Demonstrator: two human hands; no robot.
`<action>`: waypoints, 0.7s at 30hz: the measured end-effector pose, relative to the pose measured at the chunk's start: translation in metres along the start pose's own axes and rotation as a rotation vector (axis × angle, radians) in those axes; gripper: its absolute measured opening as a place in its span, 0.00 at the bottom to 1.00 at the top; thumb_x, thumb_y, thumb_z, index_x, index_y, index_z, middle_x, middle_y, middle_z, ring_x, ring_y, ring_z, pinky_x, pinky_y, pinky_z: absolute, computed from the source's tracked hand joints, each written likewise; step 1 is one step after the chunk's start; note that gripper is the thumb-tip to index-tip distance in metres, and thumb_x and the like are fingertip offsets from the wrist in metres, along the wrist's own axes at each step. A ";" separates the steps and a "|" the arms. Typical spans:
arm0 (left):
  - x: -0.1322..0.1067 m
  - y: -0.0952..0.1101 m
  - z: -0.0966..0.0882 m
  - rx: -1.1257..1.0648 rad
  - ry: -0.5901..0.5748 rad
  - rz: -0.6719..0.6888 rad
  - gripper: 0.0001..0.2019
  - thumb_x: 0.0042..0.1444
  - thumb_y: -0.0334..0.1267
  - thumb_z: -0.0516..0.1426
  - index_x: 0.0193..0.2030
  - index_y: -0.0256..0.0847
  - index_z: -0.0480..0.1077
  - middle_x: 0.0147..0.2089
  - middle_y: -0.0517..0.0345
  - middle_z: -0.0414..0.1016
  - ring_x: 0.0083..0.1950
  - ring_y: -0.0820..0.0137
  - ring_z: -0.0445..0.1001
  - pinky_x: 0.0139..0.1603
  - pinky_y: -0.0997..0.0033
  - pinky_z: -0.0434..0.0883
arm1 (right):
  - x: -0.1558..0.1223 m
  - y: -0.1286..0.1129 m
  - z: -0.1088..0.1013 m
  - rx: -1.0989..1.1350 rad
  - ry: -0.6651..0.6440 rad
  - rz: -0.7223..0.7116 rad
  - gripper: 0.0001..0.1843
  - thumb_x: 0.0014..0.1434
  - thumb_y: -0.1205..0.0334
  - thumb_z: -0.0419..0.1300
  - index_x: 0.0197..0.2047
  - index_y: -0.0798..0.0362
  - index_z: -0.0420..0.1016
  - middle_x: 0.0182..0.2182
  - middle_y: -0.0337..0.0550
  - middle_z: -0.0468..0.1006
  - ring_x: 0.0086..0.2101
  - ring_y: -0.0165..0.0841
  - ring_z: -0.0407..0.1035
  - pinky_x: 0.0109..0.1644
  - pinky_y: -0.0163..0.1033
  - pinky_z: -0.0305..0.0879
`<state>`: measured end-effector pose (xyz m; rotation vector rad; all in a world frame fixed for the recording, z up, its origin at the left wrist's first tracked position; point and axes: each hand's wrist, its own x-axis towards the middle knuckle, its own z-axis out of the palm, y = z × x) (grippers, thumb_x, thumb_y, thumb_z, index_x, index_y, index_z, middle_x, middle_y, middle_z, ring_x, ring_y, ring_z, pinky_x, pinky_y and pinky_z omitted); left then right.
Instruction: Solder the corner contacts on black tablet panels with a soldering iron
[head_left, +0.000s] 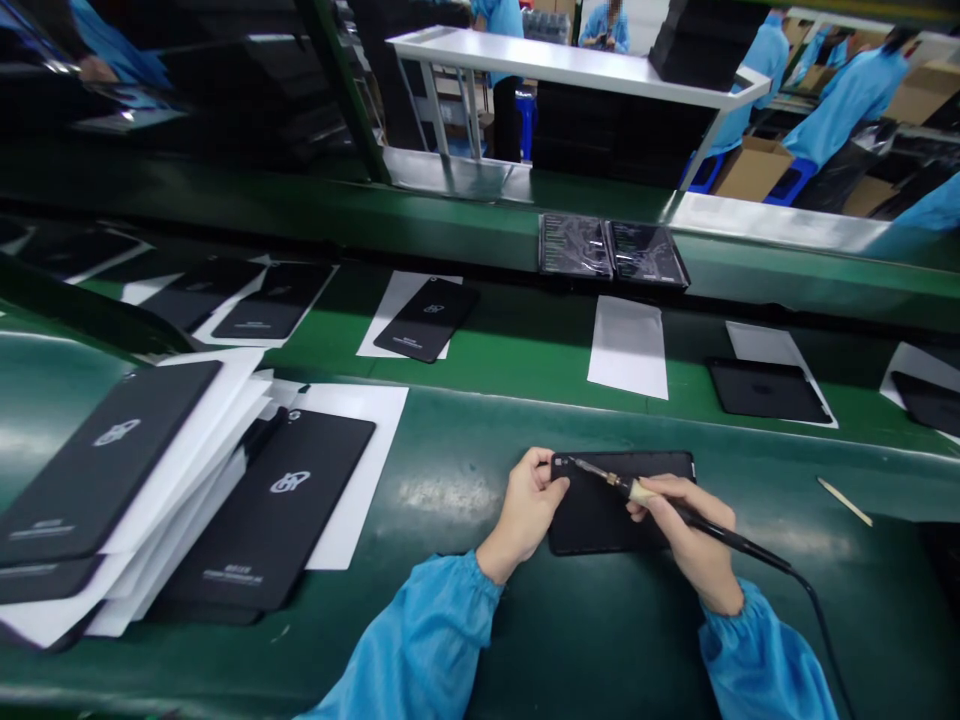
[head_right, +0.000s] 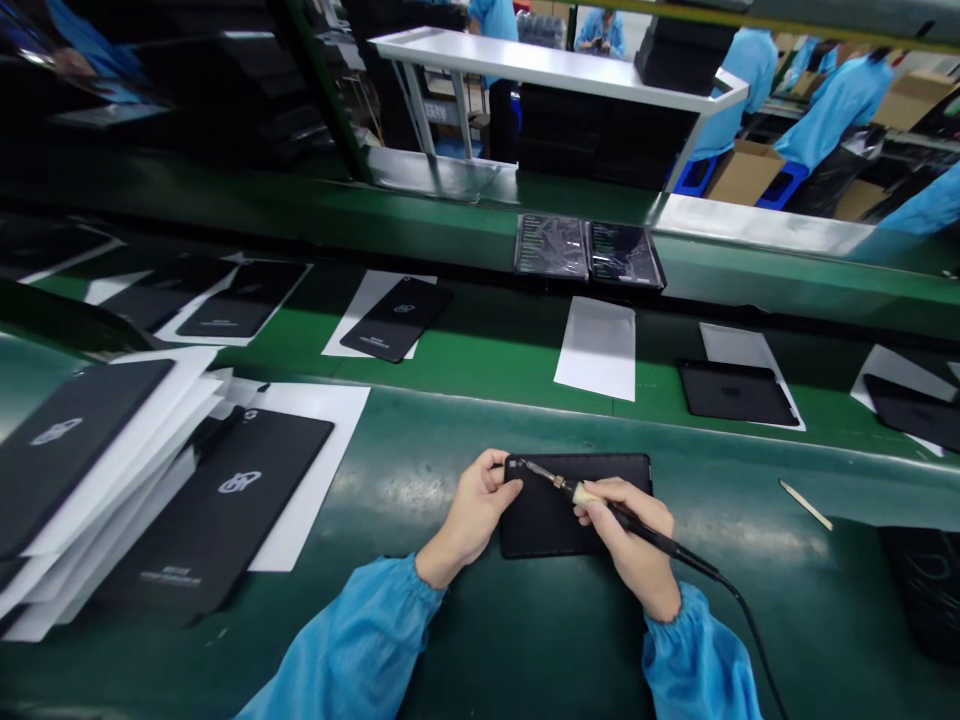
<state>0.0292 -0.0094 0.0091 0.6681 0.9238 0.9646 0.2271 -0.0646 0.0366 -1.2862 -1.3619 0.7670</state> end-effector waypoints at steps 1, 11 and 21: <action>0.000 0.000 0.001 -0.008 0.007 0.000 0.15 0.47 0.34 0.65 0.38 0.41 0.63 0.28 0.62 0.78 0.25 0.73 0.75 0.29 0.76 0.71 | -0.003 0.000 0.001 -0.009 0.007 0.016 0.07 0.62 0.63 0.62 0.43 0.53 0.81 0.31 0.45 0.82 0.28 0.34 0.77 0.32 0.40 0.77; 0.001 -0.001 0.003 -0.021 0.032 0.000 0.16 0.46 0.34 0.66 0.38 0.41 0.64 0.29 0.61 0.79 0.25 0.73 0.75 0.28 0.76 0.70 | -0.012 0.003 0.013 -0.066 0.018 0.015 0.08 0.63 0.65 0.61 0.44 0.52 0.81 0.32 0.44 0.83 0.28 0.33 0.78 0.34 0.40 0.78; 0.001 0.001 0.003 -0.017 0.038 -0.005 0.15 0.46 0.32 0.64 0.38 0.41 0.63 0.29 0.61 0.80 0.24 0.74 0.74 0.28 0.77 0.69 | -0.013 0.008 0.014 -0.074 0.014 0.017 0.09 0.63 0.64 0.61 0.45 0.53 0.80 0.32 0.44 0.83 0.28 0.33 0.78 0.33 0.40 0.78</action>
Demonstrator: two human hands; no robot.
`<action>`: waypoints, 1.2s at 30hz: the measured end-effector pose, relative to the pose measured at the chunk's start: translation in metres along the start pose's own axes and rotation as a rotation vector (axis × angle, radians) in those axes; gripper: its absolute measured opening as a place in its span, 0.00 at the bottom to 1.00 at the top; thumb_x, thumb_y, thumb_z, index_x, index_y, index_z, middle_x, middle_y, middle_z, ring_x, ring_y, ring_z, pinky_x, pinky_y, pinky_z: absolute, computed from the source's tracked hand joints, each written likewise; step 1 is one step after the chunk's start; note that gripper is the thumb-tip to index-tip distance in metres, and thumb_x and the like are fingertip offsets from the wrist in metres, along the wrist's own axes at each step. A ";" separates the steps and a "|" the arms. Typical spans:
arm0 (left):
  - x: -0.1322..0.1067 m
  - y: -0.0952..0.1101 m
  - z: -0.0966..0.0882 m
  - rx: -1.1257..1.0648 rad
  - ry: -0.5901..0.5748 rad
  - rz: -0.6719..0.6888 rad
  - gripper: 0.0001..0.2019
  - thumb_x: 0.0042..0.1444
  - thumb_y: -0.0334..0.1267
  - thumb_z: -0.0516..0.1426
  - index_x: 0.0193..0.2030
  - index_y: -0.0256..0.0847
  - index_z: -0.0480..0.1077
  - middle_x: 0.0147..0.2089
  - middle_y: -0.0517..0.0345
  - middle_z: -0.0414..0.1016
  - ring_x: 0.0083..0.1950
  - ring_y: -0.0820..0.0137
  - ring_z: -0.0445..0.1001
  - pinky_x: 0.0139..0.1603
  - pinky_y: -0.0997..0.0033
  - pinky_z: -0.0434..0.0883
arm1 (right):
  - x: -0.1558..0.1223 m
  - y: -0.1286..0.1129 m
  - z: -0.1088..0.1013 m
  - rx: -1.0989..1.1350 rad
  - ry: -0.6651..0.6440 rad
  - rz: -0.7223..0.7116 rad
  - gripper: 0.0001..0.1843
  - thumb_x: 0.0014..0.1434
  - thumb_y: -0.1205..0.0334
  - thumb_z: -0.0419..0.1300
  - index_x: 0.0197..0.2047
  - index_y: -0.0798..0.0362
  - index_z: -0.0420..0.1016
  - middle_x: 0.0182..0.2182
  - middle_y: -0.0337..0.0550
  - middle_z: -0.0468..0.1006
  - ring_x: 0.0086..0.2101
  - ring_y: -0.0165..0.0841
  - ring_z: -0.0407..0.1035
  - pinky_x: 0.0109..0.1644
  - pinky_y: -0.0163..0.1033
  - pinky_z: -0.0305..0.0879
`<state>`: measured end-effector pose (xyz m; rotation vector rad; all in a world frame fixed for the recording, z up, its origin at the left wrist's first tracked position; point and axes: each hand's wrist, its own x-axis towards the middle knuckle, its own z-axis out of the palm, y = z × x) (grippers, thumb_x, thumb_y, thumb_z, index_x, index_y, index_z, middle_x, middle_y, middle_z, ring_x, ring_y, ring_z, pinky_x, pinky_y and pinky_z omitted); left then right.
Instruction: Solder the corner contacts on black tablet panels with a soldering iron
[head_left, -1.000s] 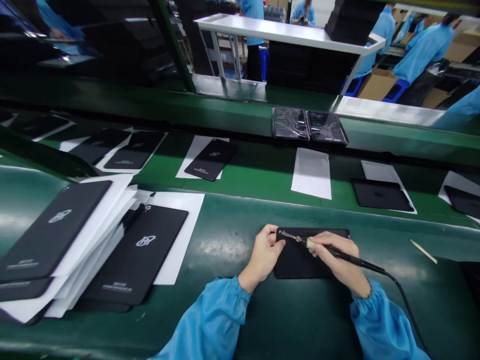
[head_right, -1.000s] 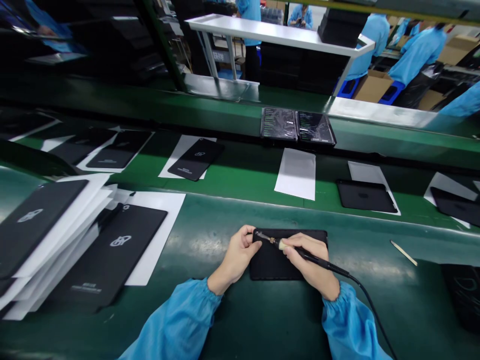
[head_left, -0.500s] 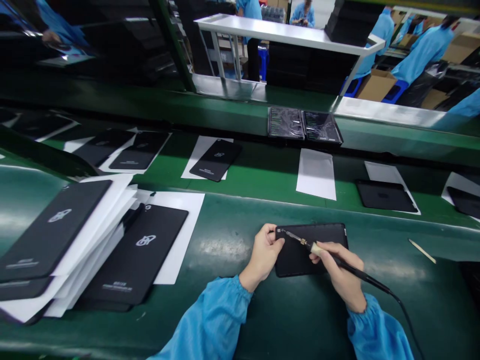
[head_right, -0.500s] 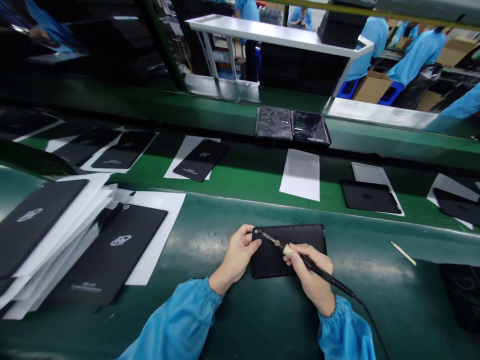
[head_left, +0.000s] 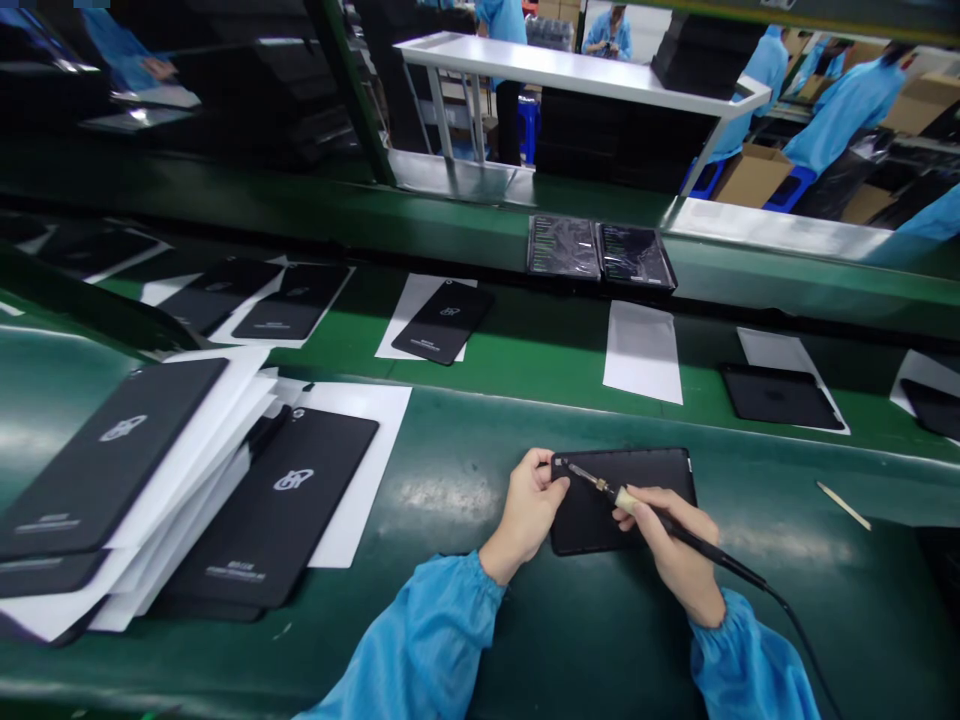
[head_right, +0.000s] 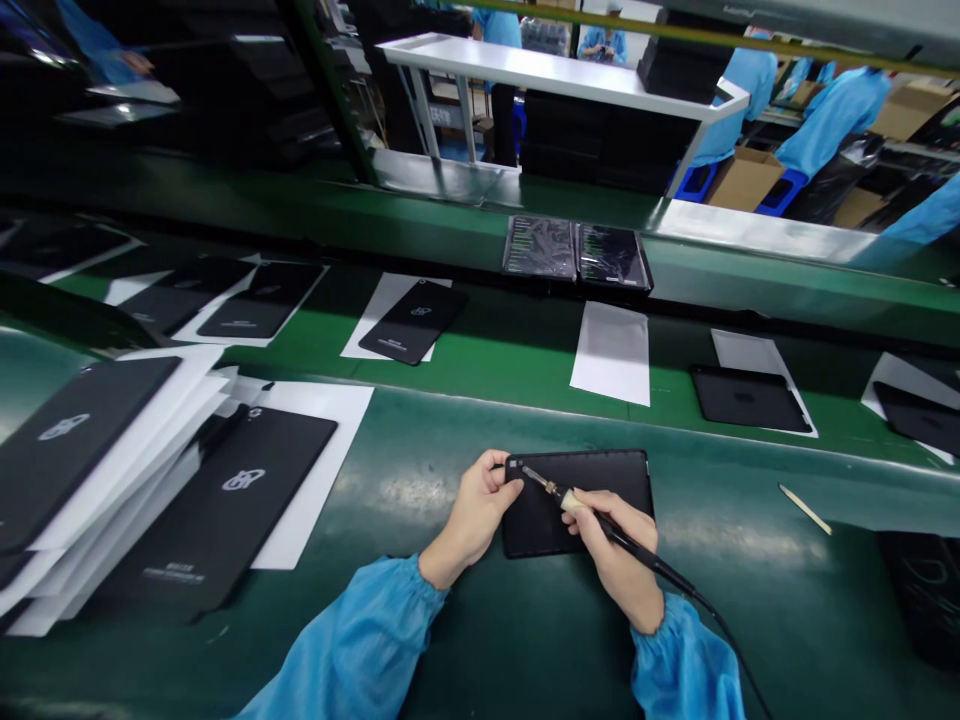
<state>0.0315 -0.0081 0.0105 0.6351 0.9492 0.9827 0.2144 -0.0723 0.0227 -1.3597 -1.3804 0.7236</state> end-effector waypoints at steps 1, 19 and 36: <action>0.000 0.000 0.000 -0.001 0.000 0.001 0.15 0.46 0.32 0.64 0.38 0.41 0.63 0.29 0.61 0.79 0.24 0.74 0.74 0.28 0.76 0.69 | -0.001 -0.001 0.001 -0.002 -0.001 -0.005 0.09 0.63 0.65 0.60 0.45 0.53 0.80 0.32 0.44 0.83 0.28 0.33 0.78 0.33 0.39 0.78; 0.000 0.003 0.001 -0.006 0.019 0.024 0.15 0.45 0.34 0.65 0.37 0.40 0.64 0.26 0.62 0.78 0.24 0.73 0.75 0.30 0.75 0.71 | -0.001 0.001 0.003 -0.004 0.350 -0.101 0.07 0.62 0.63 0.61 0.41 0.55 0.80 0.28 0.42 0.82 0.26 0.35 0.79 0.34 0.42 0.77; 0.090 0.035 0.035 0.096 0.043 0.084 0.18 0.39 0.40 0.71 0.34 0.38 0.70 0.32 0.54 0.79 0.33 0.66 0.79 0.39 0.65 0.76 | 0.065 0.036 -0.104 0.358 1.104 -0.060 0.14 0.56 0.55 0.63 0.39 0.58 0.75 0.25 0.40 0.80 0.21 0.30 0.75 0.24 0.35 0.74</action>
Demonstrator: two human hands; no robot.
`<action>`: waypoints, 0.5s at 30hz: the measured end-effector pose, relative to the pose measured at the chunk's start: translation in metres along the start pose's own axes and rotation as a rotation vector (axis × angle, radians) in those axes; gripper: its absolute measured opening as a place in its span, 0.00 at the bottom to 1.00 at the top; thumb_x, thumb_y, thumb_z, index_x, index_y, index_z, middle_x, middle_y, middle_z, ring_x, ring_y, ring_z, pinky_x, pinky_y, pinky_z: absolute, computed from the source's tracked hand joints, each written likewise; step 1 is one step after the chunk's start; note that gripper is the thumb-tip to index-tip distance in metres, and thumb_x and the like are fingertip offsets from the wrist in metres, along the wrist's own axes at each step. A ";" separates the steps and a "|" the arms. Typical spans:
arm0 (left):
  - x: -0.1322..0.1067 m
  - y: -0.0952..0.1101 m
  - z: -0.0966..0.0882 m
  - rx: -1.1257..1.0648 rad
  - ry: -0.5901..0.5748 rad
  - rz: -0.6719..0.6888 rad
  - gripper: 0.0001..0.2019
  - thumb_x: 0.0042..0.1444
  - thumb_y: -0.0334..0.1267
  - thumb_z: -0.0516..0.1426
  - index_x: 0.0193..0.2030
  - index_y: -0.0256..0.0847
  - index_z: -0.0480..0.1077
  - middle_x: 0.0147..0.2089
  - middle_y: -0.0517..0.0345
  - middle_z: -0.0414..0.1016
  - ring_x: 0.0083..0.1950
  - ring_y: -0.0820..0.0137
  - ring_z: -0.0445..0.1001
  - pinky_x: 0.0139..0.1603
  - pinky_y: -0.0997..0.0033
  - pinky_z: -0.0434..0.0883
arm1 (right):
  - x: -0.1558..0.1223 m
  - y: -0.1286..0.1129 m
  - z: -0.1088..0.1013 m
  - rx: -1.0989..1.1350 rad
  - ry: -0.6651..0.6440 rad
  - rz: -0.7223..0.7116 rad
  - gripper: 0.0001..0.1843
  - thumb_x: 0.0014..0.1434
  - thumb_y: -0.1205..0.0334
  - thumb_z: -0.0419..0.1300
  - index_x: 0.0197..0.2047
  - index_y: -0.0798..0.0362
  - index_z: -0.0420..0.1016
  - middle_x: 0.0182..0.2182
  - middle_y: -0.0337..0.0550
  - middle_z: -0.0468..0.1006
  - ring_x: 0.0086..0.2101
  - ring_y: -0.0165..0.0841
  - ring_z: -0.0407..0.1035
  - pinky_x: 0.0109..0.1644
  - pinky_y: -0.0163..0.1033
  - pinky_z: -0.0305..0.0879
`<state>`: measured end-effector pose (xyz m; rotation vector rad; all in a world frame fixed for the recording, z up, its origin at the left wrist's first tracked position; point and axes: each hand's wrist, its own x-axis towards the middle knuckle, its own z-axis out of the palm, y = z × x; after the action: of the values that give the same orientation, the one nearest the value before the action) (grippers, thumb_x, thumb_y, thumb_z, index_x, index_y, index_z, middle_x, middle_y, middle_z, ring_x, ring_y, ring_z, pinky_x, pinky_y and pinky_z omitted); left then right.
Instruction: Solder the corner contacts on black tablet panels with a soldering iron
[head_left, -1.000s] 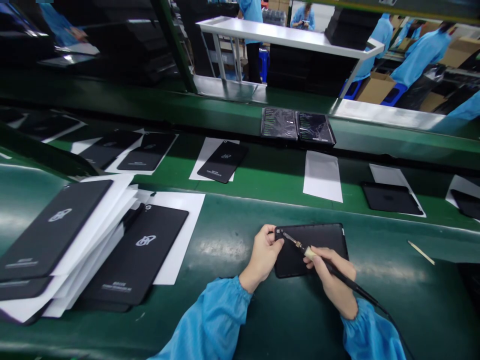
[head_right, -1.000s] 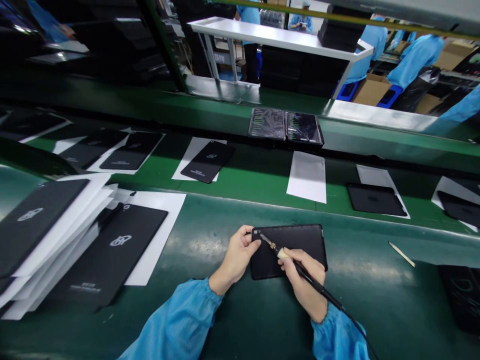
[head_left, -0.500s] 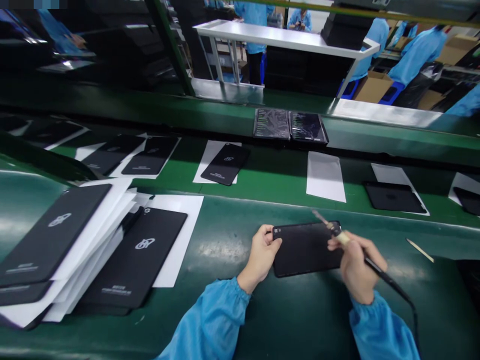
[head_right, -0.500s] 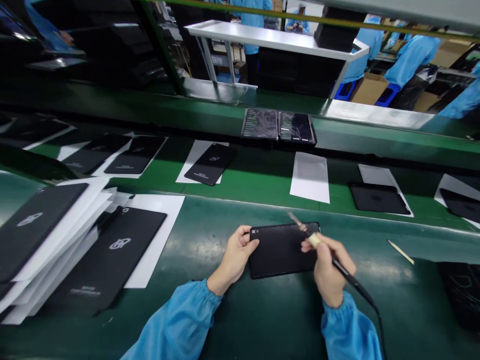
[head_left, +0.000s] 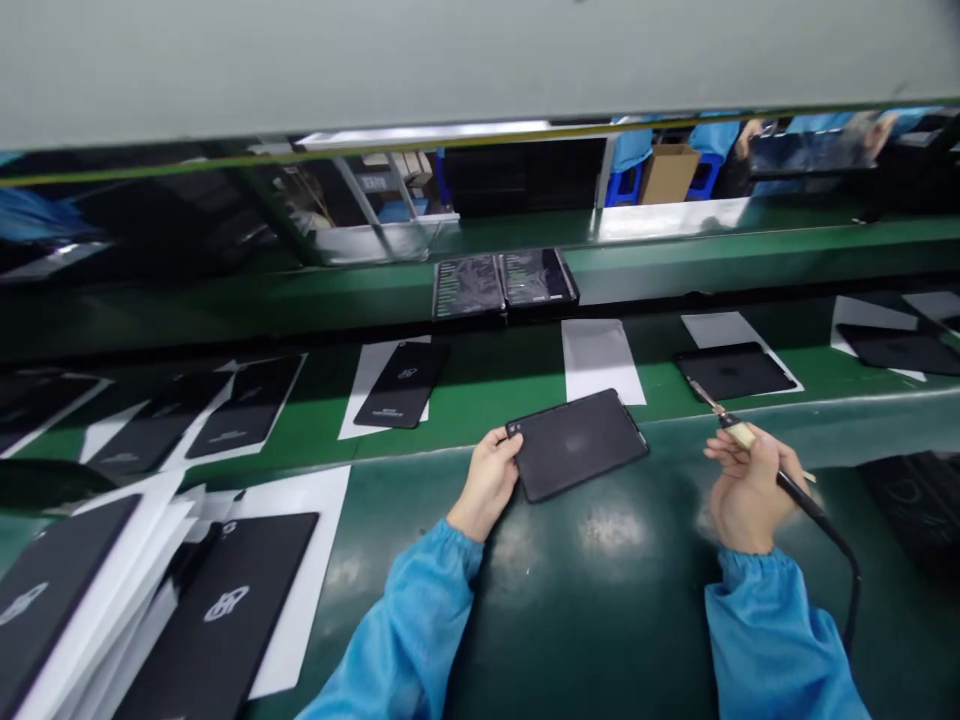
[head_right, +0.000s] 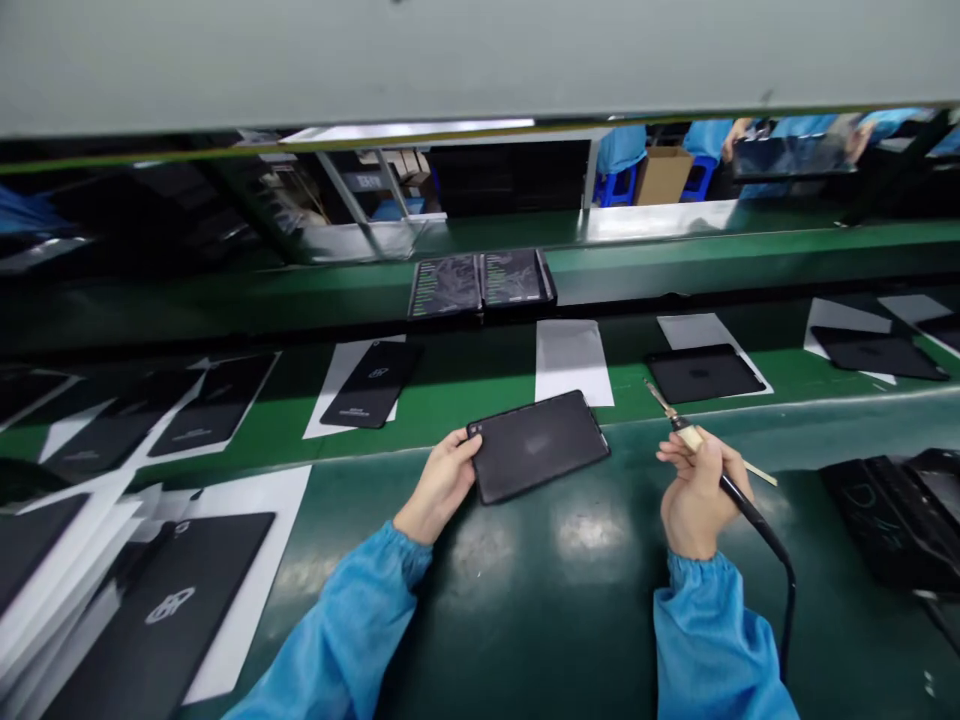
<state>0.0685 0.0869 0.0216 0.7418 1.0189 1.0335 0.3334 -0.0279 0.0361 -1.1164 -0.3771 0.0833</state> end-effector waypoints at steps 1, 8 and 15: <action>0.016 0.002 0.012 0.030 -0.004 0.019 0.16 0.41 0.40 0.70 0.33 0.39 0.69 0.32 0.54 0.79 0.34 0.65 0.79 0.40 0.64 0.76 | 0.002 -0.001 -0.001 0.002 0.011 0.006 0.14 0.56 0.54 0.64 0.38 0.58 0.75 0.25 0.40 0.80 0.21 0.30 0.75 0.24 0.35 0.74; 0.099 0.021 0.059 0.455 0.058 0.294 0.10 0.55 0.39 0.61 0.42 0.39 0.69 0.47 0.45 0.78 0.51 0.60 0.78 0.53 0.58 0.73 | 0.005 -0.002 -0.005 0.029 0.057 0.036 0.15 0.57 0.54 0.64 0.38 0.59 0.75 0.25 0.42 0.80 0.22 0.31 0.75 0.25 0.35 0.74; 0.102 0.087 -0.029 1.218 0.342 0.478 0.22 0.49 0.34 0.61 0.52 0.34 0.65 0.62 0.32 0.67 0.69 0.48 0.61 0.68 0.50 0.56 | 0.002 0.001 -0.005 0.050 0.070 0.078 0.13 0.56 0.56 0.64 0.38 0.59 0.77 0.25 0.41 0.80 0.22 0.32 0.76 0.24 0.36 0.73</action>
<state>0.0288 0.2135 0.0541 1.9066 1.8422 0.8725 0.3375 -0.0315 0.0337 -1.0813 -0.2672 0.1216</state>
